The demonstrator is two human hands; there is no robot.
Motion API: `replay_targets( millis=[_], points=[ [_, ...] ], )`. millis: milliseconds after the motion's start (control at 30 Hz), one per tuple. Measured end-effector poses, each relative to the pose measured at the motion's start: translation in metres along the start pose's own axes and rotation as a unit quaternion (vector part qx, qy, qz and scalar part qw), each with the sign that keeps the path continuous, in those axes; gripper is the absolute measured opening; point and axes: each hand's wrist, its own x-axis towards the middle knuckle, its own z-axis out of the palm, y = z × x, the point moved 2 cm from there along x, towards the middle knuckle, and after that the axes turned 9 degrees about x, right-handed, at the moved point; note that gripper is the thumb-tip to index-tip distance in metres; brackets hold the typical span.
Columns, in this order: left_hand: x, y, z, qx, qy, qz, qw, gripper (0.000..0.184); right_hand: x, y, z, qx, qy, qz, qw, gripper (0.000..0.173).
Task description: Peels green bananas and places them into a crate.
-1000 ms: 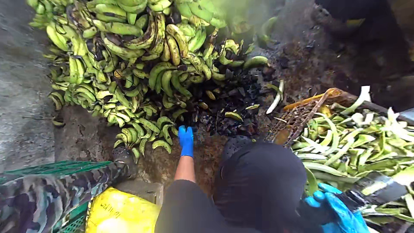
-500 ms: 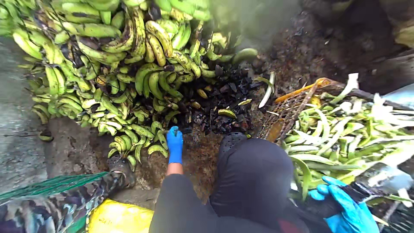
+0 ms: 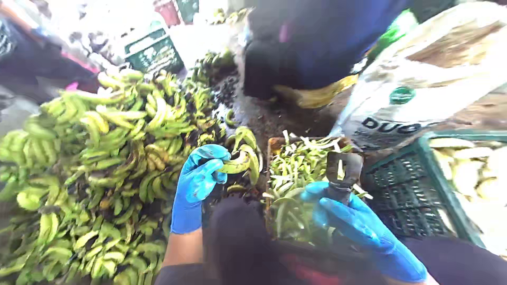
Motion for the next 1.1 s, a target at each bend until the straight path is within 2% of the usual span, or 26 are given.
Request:
replay_targets(
  millis=[67, 133, 200, 267, 333, 433, 533, 633, 700, 800, 1000, 1100],
  points=[
    [0.039, 0.006, 0.038, 0.024, -0.118, -0.025, 0.992, 0.025, 0.008, -0.017, 0.005, 0.017, -0.036, -0.043, 0.998, 0.041],
    [0.066, 0.005, 0.078, 0.066, -0.201, -0.075, 0.975, 0.024, 0.019, -0.019, 0.006, 0.085, -0.016, -0.05, 0.995, 0.046],
    [0.086, -0.008, 0.117, 0.092, -0.271, -0.135, 0.949, 0.024, 0.024, -0.011, 0.003, 0.154, 0.033, -0.063, 0.986, 0.047],
    [0.098, -0.029, 0.15, 0.094, -0.31, -0.157, 0.933, 0.031, 0.02, -0.004, 0.003, 0.185, 0.111, -0.085, 0.973, 0.038],
    [0.092, -0.054, 0.167, 0.11, -0.25, -0.148, 0.951, 0.05, 0.008, 0.005, 0.008, 0.167, 0.216, -0.126, 0.954, 0.03],
    [0.056, -0.093, 0.179, 0.186, -0.112, -0.131, 0.967, 0.073, -0.007, 0.019, 0.007, 0.078, 0.379, -0.136, 0.912, 0.029],
    [0.017, -0.12, 0.192, 0.135, -0.05, -0.24, 0.96, 0.072, -0.018, 0.045, 0.002, -0.021, 0.467, -0.124, 0.875, 0.03],
    [0.008, -0.131, 0.183, 0.14, -0.021, -0.327, 0.934, 0.065, -0.028, 0.064, 0.001, -0.068, 0.453, -0.094, 0.884, 0.033],
    [0.006, -0.133, 0.172, 0.174, -0.055, -0.37, 0.911, 0.064, -0.033, 0.075, -0.006, -0.076, 0.433, -0.108, 0.892, 0.04],
    [0.002, -0.135, 0.161, 0.175, -0.054, -0.371, 0.911, 0.061, -0.031, 0.076, -0.005, -0.061, 0.43, -0.118, 0.893, 0.039],
    [-0.013, -0.159, 0.132, 0.092, 0.055, -0.339, 0.935, 0.053, -0.037, 0.075, 0.028, -0.053, 0.381, -0.114, 0.916, 0.045],
    [-0.015, -0.152, 0.128, 0.086, 0.039, -0.361, 0.928, 0.052, -0.043, 0.08, 0.036, -0.047, 0.37, -0.081, 0.924, 0.044]
  ],
)
